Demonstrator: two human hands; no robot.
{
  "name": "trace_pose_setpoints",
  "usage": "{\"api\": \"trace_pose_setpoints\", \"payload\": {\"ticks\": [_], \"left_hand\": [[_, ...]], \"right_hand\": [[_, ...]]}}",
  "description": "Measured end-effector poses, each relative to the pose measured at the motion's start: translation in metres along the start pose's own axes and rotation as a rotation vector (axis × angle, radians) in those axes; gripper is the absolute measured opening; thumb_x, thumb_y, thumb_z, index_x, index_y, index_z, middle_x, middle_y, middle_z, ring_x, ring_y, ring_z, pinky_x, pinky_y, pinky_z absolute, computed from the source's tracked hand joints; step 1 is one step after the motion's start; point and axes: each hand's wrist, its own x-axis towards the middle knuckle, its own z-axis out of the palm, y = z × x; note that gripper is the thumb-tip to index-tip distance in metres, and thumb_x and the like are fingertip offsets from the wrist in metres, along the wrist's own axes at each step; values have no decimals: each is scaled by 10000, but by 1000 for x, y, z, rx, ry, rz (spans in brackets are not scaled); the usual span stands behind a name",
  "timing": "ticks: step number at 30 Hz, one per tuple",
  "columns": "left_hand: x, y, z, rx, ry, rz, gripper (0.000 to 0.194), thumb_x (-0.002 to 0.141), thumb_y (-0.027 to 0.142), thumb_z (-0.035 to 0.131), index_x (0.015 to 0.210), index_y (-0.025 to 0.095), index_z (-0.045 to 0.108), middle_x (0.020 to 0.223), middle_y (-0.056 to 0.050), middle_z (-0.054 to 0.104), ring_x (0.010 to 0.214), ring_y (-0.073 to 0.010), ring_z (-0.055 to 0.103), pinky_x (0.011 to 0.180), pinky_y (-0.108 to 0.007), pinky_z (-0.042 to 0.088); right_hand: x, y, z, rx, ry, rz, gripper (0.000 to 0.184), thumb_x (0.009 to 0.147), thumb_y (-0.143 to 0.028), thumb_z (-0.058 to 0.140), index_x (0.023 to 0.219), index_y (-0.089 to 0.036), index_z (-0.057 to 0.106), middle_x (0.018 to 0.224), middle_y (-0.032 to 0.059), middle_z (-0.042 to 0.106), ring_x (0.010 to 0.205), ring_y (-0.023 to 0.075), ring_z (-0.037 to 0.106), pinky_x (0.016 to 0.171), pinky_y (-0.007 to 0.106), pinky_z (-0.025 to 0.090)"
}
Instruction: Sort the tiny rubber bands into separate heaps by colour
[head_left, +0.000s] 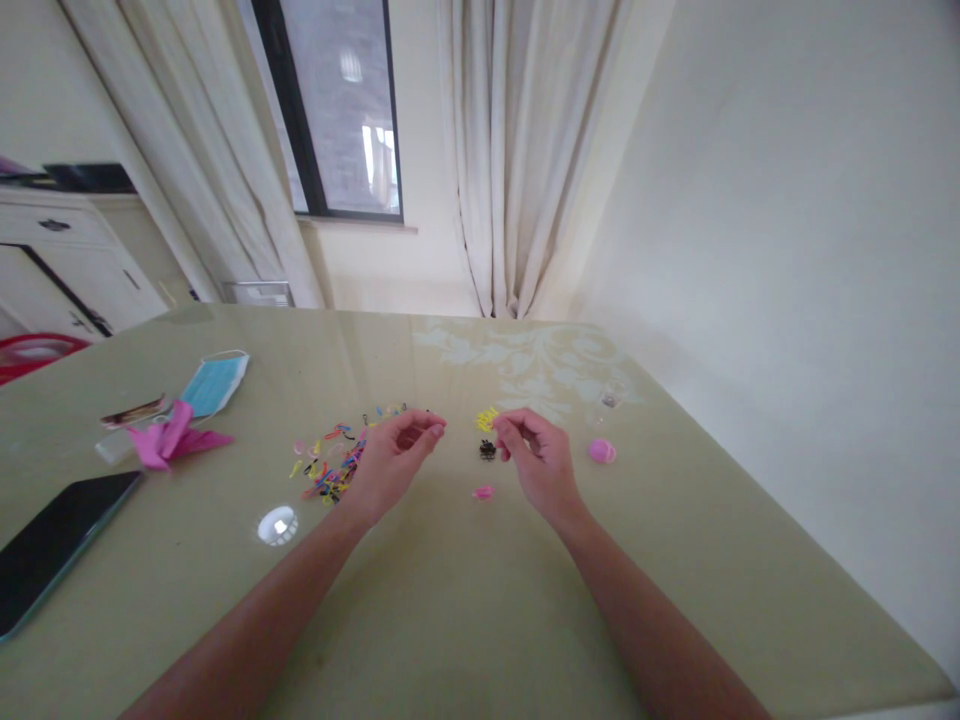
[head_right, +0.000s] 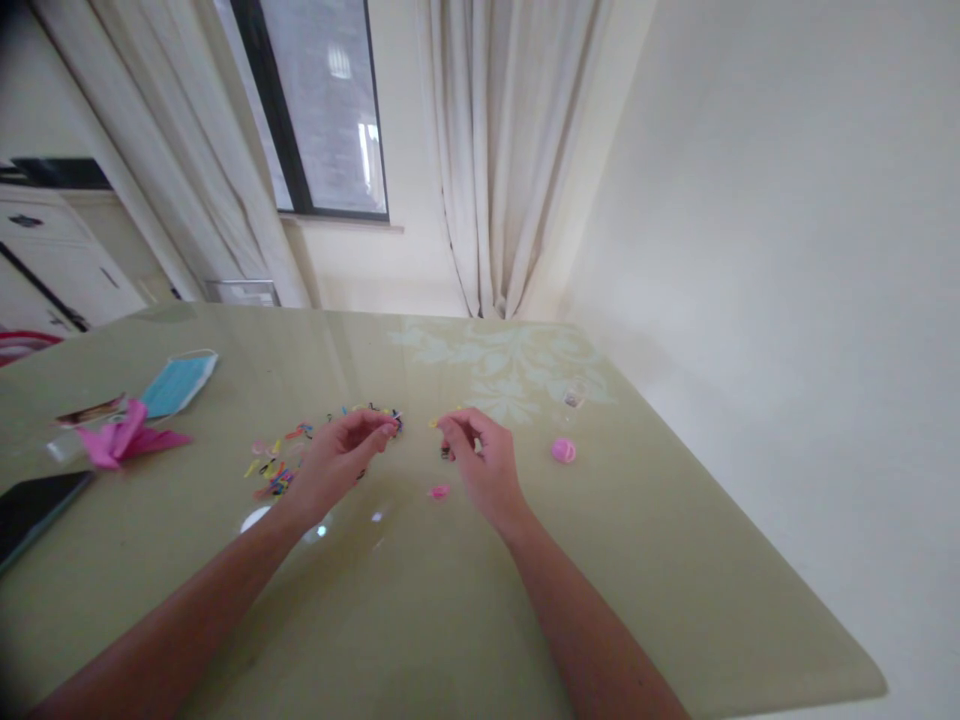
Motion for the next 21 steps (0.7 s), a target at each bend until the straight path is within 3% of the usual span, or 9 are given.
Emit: {"api": "trace_pose_setpoints", "payload": {"ticks": [4,8,14,17,21], "left_hand": [[11,-20,-15,520,120,44,235,945,356,593,977,219,781,928,-69,792,830,-241,694,799,-365,552],[13,-32,-21,842,41,127,255,961,279,534,1012,242,780,1066,-97,782,1044,-303,679,951,-425,516],[9,-32,-17,977,-107,159,205,966,334,600,982,247,785,1046,-107,745,1067,-337,651,921,-443,485],[8,-32,-14,1009,-174,172,179,969,280,612,966,265,791,1063,-97,732,1090,-326,641,923,-429,465],[8,-33,-8,1069,-198,182,217,1004,254,565,980,253,781,1075,-112,734,1096,-331,641,923,-444,456]], "right_hand": [[15,20,-15,-263,146,-56,209,988,-373,660,940,-199,766,781,28,731,655,161,637,636,287,491],[25,48,-18,-652,12,-87,168,992,-261,635,937,-203,782,873,50,738,722,184,653,715,318,479],[31,67,-2,-967,-106,-123,205,1028,-190,599,1073,-211,798,1025,99,758,961,247,697,833,360,455],[28,65,2,-979,-132,-145,222,1043,-198,583,1081,-223,800,1010,90,756,963,243,694,836,357,446],[23,60,-2,-905,-73,-157,240,1059,-222,555,1044,-226,794,1012,74,761,951,232,693,841,355,442]]}}
